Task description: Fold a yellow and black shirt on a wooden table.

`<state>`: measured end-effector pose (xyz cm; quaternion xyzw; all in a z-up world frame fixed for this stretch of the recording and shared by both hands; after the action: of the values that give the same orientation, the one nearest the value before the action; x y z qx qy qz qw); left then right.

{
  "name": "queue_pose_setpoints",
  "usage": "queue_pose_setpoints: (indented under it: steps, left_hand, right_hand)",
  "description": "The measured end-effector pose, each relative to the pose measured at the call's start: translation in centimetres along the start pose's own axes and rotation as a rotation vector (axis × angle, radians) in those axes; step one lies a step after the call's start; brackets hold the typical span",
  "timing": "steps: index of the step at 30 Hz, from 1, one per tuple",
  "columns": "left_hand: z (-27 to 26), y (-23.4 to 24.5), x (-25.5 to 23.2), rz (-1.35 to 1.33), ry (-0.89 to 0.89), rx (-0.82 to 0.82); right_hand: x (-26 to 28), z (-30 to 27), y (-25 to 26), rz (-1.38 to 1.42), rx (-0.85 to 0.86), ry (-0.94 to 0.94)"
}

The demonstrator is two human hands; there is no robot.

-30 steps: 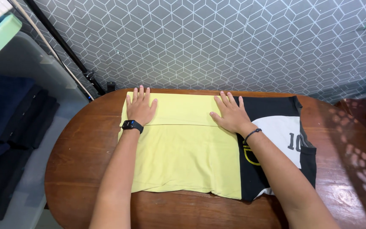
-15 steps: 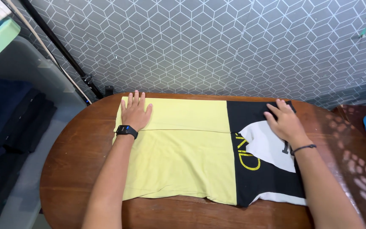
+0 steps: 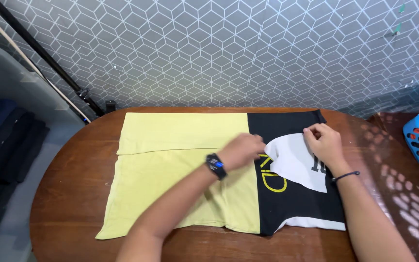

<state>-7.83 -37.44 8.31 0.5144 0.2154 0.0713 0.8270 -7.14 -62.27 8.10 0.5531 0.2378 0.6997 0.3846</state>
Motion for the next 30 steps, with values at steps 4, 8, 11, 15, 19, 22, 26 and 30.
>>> queue_pose_setpoints:
  steps: [4,8,11,15,19,22,26,30]
  left_hand:
    - [2.3,-1.0,-7.0,-0.117,-0.140,0.012]
    - [2.5,0.5,-9.5,-0.144,-0.246,-0.098]
    - [2.0,-0.3,-10.1,-0.100,-0.321,-0.122]
    - [2.2,-3.3,-9.9,0.086,-0.232,0.100]
    - [2.4,-2.2,-10.1,0.057,-0.213,0.023]
    - [2.2,-1.6,-9.4,0.013,-0.197,-0.101]
    - [1.8,-0.3,-9.7,-0.080,-0.228,-0.086]
    - [2.3,-3.0,-8.8,-0.009,-0.182,-0.023]
  right_hand:
    - [0.2,-0.7,0.2,0.051,-0.099,0.077]
    - [1.9,-0.9,0.5,-0.027,-0.115,0.149]
    - [2.0,-0.9,0.4,-0.049,-0.091,0.100]
    - [1.7,-0.9,0.5,-0.017,-0.084,0.089]
    - [0.4,-0.6,0.6,0.056,-0.074,0.051]
    - [-0.2,-0.2,0.4,0.059,-0.012,-0.006]
    - [3.1,-0.3,2.0,-0.033,0.091,0.088]
    - [4.9,-2.1,0.9,-0.180,0.487,-0.065]
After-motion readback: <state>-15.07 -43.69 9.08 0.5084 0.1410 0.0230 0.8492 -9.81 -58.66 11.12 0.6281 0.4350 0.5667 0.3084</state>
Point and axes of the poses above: each hand's wrist, its own z-axis towards the middle knuckle, its own y-axis out of the back of the hand, x = y × z, the point moved 10 cm from there along z, towards the middle knuckle, and after that the axes turned 7 degrees about x, right-handed, at the moved point
